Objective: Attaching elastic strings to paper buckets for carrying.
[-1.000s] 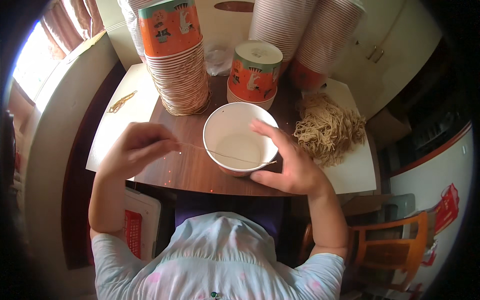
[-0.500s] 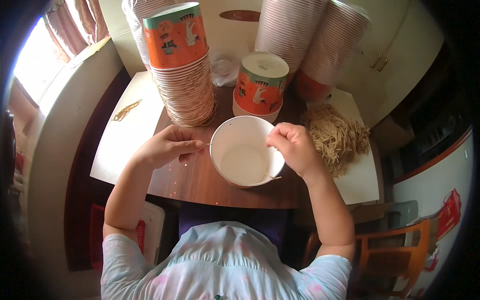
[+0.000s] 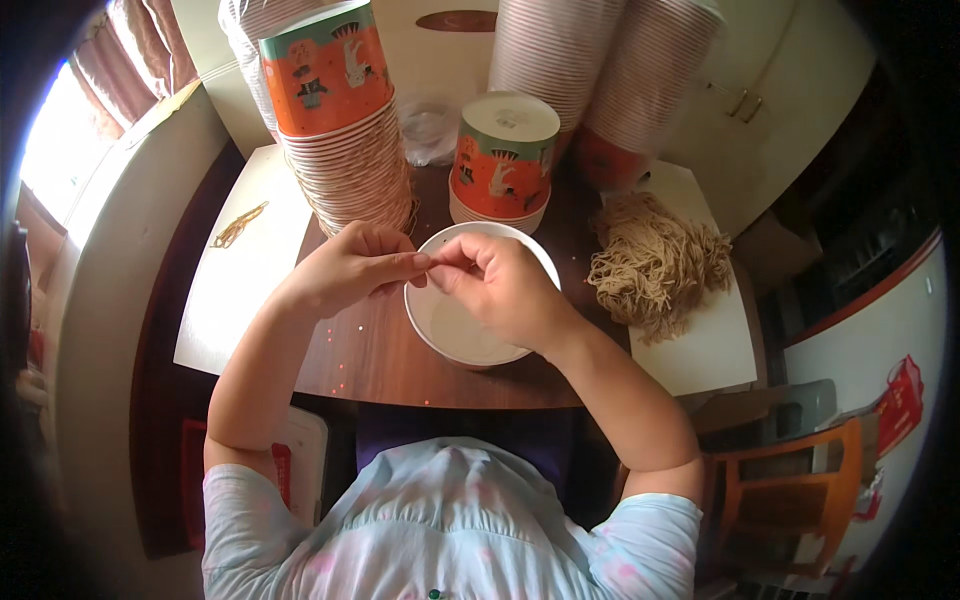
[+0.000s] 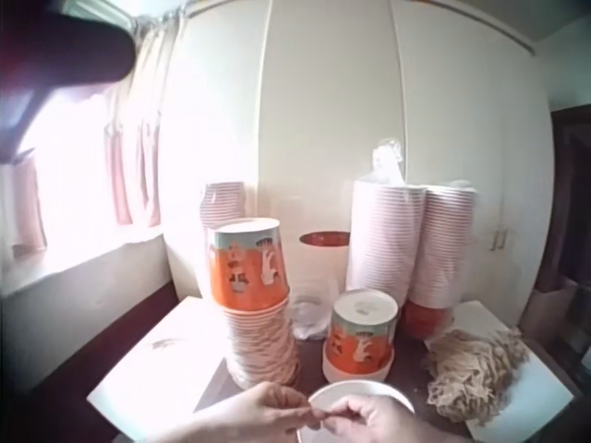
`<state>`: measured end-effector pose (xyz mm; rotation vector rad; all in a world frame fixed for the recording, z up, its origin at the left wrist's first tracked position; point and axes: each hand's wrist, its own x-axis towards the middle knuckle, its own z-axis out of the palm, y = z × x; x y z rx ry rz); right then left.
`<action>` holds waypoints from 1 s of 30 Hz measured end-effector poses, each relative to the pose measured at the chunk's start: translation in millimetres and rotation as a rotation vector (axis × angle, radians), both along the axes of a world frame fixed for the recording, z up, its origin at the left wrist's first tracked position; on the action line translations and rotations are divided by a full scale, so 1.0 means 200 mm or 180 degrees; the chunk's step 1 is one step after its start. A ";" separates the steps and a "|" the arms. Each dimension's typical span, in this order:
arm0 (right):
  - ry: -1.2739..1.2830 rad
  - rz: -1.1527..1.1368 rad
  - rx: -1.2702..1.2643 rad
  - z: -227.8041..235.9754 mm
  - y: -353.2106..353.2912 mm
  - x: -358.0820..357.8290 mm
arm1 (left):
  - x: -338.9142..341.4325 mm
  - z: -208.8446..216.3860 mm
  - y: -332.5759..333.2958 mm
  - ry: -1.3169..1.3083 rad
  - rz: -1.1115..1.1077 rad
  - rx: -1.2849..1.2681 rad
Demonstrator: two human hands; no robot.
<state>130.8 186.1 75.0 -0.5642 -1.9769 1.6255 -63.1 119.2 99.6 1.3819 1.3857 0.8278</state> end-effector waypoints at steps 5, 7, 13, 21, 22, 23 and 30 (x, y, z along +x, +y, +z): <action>-0.0807 -0.0745 0.0728 -0.08 0.13 0.01 | -0.06 -0.18 0.16 0.0783 0.0806 0.1222; -0.0951 -0.0709 0.0536 -0.11 0.18 0.02 | -0.07 -0.28 0.20 0.0773 0.0641 0.0972; -0.1388 -0.0546 0.0148 -0.14 0.17 0.07 | 0.16 -0.41 -0.04 -0.0246 0.0898 0.0780; -0.1565 -0.0089 -0.0332 -0.07 0.00 0.13 | 0.25 -0.40 -0.28 -0.1797 0.1110 0.0036; -0.1579 -0.0079 -0.0321 -0.08 -0.01 0.13 | 0.24 -0.41 -0.28 -0.1786 0.1099 0.0007; -0.1566 -0.0090 -0.0334 -0.08 -0.02 0.13 | 0.24 -0.42 -0.27 -0.1557 0.1044 0.0134; -0.1477 -0.0081 -0.0122 -0.13 -0.02 0.14 | 0.25 -0.43 -0.26 -0.1041 0.0997 0.0205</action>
